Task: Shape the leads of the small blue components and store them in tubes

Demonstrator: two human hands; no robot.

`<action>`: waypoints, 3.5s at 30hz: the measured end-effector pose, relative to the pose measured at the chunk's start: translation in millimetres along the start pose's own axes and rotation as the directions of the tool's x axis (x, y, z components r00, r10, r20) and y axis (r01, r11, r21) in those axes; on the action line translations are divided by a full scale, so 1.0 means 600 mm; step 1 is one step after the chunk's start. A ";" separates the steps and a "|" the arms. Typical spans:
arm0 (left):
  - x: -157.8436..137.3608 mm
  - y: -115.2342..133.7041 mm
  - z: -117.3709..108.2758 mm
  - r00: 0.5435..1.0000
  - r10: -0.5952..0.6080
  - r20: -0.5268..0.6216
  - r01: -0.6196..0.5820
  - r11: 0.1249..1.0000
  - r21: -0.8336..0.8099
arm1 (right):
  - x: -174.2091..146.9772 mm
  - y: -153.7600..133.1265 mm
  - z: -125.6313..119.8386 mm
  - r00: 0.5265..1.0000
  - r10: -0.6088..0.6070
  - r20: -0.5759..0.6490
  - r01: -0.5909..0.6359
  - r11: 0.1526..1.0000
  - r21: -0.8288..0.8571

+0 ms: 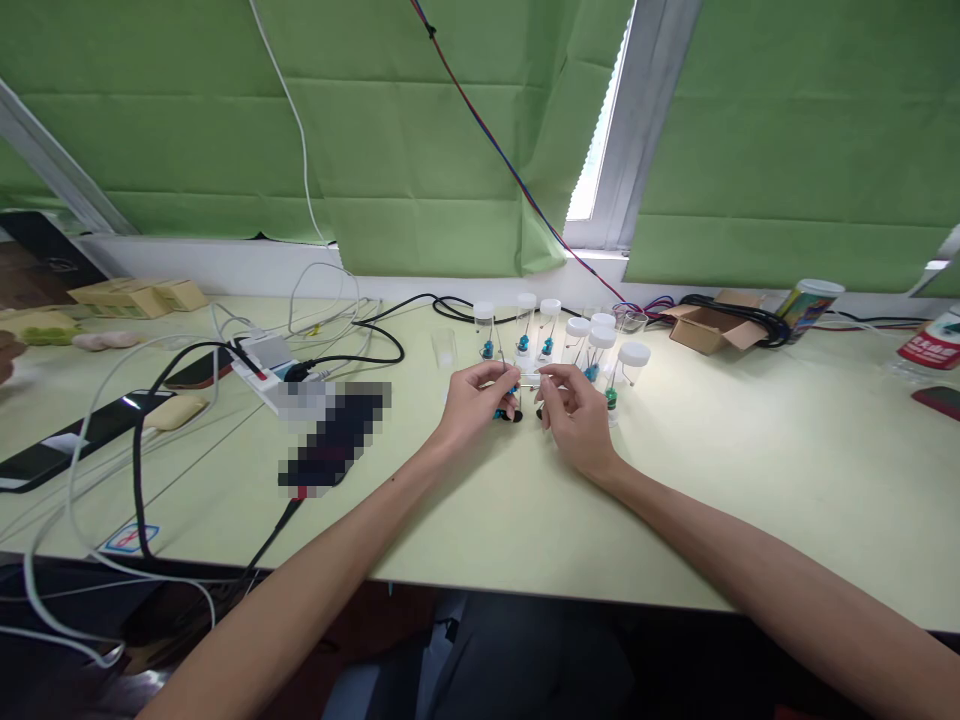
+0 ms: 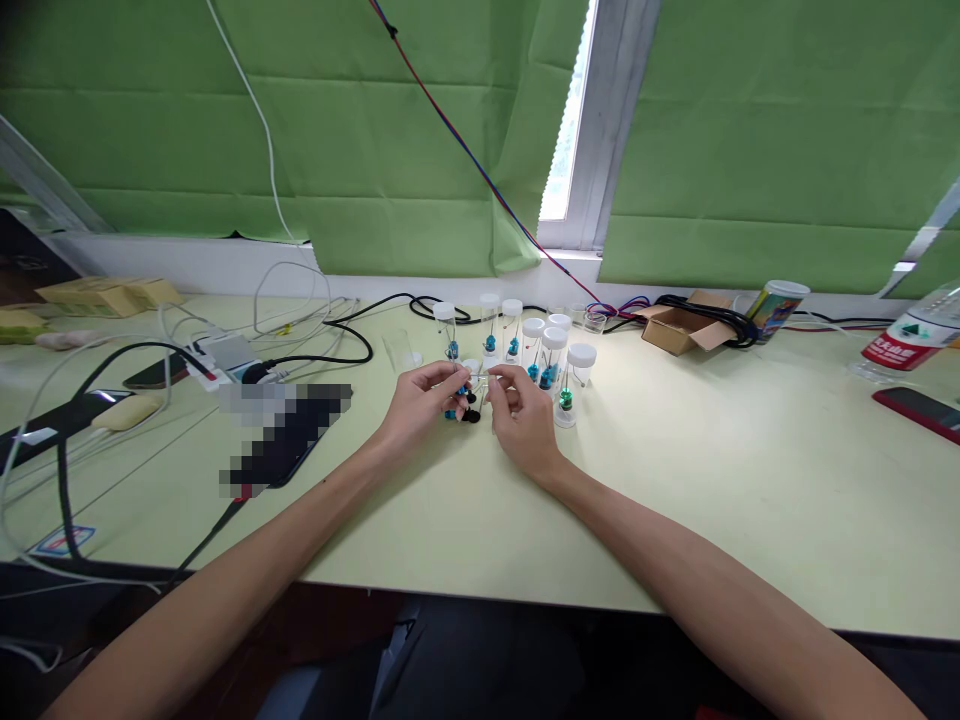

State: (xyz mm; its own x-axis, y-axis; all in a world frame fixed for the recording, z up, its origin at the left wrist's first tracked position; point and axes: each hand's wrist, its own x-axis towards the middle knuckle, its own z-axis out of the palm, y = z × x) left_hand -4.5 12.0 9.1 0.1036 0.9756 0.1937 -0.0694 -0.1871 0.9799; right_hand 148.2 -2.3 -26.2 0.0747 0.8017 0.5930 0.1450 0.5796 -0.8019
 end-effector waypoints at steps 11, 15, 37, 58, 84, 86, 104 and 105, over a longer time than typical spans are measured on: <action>-0.001 -0.001 -0.003 0.992 -0.101 0.075 0.108 0.989 -0.097 | 0.000 0.000 -0.001 1.000 -0.012 0.011 0.011 0.999 0.032; -0.004 0.003 0.000 0.990 -0.113 0.087 0.122 0.986 -0.109 | 0.001 0.000 -0.001 1.000 -0.017 0.011 0.017 0.999 0.041; -0.001 -0.001 0.000 0.994 -0.046 0.103 0.045 0.999 0.013 | 0.003 -0.001 -0.003 1.000 -0.006 -0.031 0.006 1.000 -0.017; -0.002 -0.005 0.000 0.988 -0.114 0.099 0.120 0.991 -0.053 | 0.003 -0.005 -0.002 1.000 -0.011 -0.016 0.010 0.998 -0.063; -0.005 0.007 0.001 0.982 -0.170 0.082 0.178 0.978 -0.106 | 0.000 -0.005 -0.002 0.998 -0.064 0.024 0.065 0.996 -0.062; -0.004 0.006 0.000 0.982 -0.170 0.082 0.179 0.977 -0.113 | 0.000 -0.003 -0.001 0.998 -0.057 0.027 0.059 0.997 -0.050; 0.001 -0.002 -0.006 0.976 -0.193 0.101 0.208 0.965 -0.162 | 0.003 0.000 0.000 0.999 -0.007 0.054 0.009 1.000 -0.030; 0.001 -0.003 -0.006 0.976 -0.192 0.099 0.206 0.965 -0.163 | 0.003 -0.002 0.000 0.999 -0.010 0.053 0.012 0.999 -0.035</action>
State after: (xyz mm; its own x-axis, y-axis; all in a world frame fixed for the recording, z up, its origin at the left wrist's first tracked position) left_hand -7.7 13.6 7.0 0.2127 0.9771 0.0057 -0.2071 0.0394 0.9775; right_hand 148.3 -1.6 -24.3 0.0206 0.8026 0.5962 0.1798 0.5836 -0.7919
